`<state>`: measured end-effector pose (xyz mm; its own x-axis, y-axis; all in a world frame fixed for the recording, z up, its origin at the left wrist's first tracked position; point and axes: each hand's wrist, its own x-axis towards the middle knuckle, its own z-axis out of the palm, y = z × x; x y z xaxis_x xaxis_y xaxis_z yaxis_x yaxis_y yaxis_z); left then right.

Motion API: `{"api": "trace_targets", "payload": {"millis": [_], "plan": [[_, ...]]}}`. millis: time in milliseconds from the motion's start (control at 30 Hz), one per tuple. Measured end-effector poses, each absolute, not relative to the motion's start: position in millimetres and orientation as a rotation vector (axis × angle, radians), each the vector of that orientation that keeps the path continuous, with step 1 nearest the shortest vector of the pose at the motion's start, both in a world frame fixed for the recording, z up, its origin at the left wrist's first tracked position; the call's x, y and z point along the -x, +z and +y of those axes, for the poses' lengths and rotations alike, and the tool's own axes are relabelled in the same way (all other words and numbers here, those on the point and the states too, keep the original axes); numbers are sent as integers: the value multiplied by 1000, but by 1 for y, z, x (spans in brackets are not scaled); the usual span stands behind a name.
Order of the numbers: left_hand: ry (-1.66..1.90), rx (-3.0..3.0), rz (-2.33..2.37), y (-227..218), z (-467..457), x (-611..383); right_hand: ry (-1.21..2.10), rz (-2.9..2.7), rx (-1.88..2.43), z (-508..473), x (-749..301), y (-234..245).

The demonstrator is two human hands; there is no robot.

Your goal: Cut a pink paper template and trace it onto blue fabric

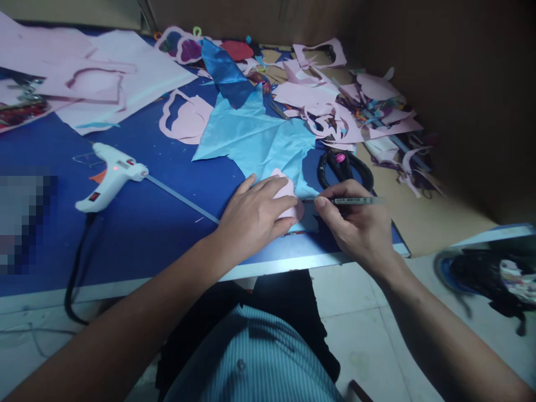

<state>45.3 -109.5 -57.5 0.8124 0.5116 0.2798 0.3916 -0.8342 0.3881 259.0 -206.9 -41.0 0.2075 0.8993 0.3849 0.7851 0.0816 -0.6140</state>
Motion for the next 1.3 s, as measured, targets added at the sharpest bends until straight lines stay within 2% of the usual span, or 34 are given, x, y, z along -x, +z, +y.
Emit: {"api": "trace_targets", "payload": {"millis": [1300], "plan": [[528,-2694,680,-56,-110,-45,145,-1693,1688,-224,-255,-34]]}}
